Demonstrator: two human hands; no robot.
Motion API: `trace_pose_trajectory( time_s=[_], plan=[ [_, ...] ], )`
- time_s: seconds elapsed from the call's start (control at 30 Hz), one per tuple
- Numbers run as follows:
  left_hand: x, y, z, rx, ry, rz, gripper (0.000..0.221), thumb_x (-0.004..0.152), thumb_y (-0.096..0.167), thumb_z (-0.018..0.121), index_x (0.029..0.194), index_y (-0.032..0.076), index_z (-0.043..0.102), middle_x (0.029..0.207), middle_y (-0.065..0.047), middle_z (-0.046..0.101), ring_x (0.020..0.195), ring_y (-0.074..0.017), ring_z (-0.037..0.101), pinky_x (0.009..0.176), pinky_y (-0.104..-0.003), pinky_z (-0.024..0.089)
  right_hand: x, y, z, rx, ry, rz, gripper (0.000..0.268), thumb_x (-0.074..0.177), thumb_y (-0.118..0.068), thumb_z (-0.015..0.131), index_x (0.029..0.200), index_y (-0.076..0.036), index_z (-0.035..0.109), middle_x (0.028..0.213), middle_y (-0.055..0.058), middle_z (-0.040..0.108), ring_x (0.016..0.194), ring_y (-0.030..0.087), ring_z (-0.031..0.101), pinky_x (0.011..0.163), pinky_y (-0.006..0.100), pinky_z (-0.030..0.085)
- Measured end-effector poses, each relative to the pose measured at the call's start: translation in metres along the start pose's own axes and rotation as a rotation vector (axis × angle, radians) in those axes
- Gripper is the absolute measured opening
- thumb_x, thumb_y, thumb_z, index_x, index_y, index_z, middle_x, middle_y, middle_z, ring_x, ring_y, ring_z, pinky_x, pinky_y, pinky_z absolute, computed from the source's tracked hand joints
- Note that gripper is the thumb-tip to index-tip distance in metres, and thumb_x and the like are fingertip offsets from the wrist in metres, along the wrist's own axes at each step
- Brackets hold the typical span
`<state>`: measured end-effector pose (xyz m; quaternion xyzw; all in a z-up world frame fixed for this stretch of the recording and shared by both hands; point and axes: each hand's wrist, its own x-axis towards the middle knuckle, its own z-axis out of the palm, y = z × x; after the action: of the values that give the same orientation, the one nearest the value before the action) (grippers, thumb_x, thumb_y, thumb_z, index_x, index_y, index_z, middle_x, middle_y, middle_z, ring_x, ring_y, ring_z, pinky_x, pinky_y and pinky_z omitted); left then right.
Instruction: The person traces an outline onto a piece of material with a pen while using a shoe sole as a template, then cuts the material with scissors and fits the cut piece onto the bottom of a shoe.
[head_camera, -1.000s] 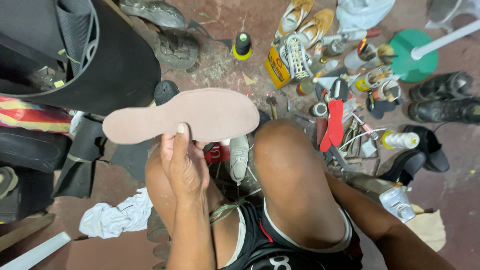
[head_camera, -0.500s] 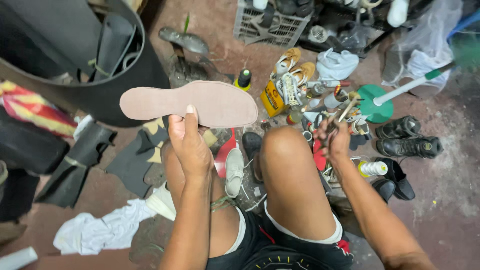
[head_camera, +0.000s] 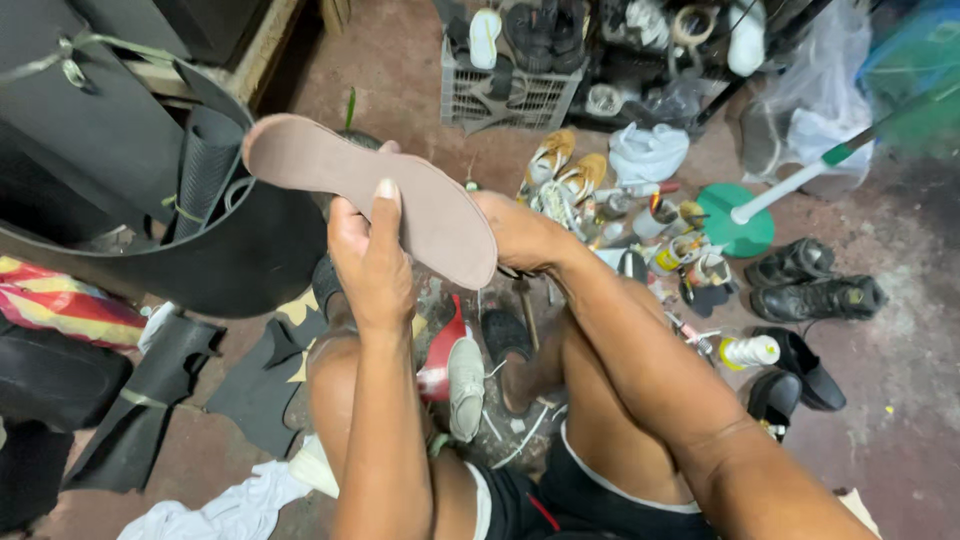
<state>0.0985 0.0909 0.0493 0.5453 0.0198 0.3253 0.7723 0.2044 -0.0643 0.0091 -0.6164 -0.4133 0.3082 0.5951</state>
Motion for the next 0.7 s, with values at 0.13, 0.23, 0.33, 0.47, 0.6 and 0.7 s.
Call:
trace_pose_trajectory(
  time_s=[0.13, 0.23, 0.33, 0.47, 0.6, 0.7],
  plan=[
    [-0.024, -0.018, -0.015, 0.056, 0.008, -0.168, 0.022, 0.104, 0.020, 0.063, 0.109, -0.001, 0.056, 0.100, -0.001, 0.060, 0.092, -0.0093, 0.053, 0.084, -0.029, 0.048, -0.029, 0.046, 0.007, -0.011, -0.063, 0.199, 0.042, 0.097, -0.018, 0.071, 0.133, 0.000, 0.063, 0.123, 0.005, 0.070, 0.110, 0.012, 0.064, 0.096, 0.033, 0.056],
    [-0.008, -0.021, -0.007, 0.200, -0.015, -0.100, 0.021, 0.100, 0.021, 0.061, 0.104, 0.001, 0.056, 0.098, 0.000, 0.062, 0.092, -0.0085, 0.055, 0.085, -0.028, 0.049, -0.022, 0.044, -0.006, 0.095, 0.087, 0.344, 0.054, 0.097, -0.024, 0.070, 0.146, -0.004, 0.057, 0.126, 0.007, 0.068, 0.102, 0.015, 0.057, 0.086, 0.037, 0.047],
    [-0.026, -0.021, -0.008, 0.424, 0.110, -0.157, 0.027, 0.105, 0.019, 0.067, 0.097, -0.003, 0.053, 0.092, -0.006, 0.056, 0.088, -0.0120, 0.049, 0.081, -0.032, 0.049, -0.042, 0.042, 0.008, 0.246, 0.098, 0.544, 0.056, 0.099, -0.026, 0.069, 0.150, -0.006, 0.057, 0.118, 0.012, 0.069, 0.086, 0.021, 0.052, 0.069, 0.042, 0.040],
    [-0.008, -0.014, -0.014, 0.295, 0.171, -0.026, 0.023, 0.108, 0.016, 0.061, 0.116, -0.005, 0.054, 0.111, -0.009, 0.061, 0.103, -0.0145, 0.057, 0.095, -0.031, 0.050, -0.031, 0.033, -0.002, 0.493, -0.036, 0.225, 0.046, 0.103, -0.026, 0.064, 0.138, 0.005, 0.057, 0.120, 0.011, 0.068, 0.105, 0.016, 0.066, 0.095, 0.034, 0.054],
    [-0.010, -0.009, -0.030, 0.256, 0.209, 0.051, 0.024, 0.115, 0.014, 0.058, 0.129, -0.004, 0.053, 0.123, -0.009, 0.065, 0.112, -0.0146, 0.060, 0.106, -0.031, 0.050, -0.038, 0.028, 0.005, 0.742, 0.059, 0.435, 0.044, 0.103, -0.030, 0.055, 0.125, 0.007, 0.059, 0.110, 0.017, 0.070, 0.094, 0.023, 0.070, 0.085, 0.040, 0.059],
    [-0.011, -0.006, -0.032, 0.064, 0.164, 0.045, 0.026, 0.116, 0.014, 0.058, 0.134, -0.004, 0.051, 0.119, -0.009, 0.063, 0.108, -0.0123, 0.058, 0.104, -0.029, 0.048, -0.044, 0.034, 0.008, 0.754, -0.047, 0.443, 0.041, 0.101, -0.021, 0.060, 0.126, 0.012, 0.060, 0.112, 0.019, 0.068, 0.093, 0.023, 0.068, 0.080, 0.036, 0.056]
  ],
)
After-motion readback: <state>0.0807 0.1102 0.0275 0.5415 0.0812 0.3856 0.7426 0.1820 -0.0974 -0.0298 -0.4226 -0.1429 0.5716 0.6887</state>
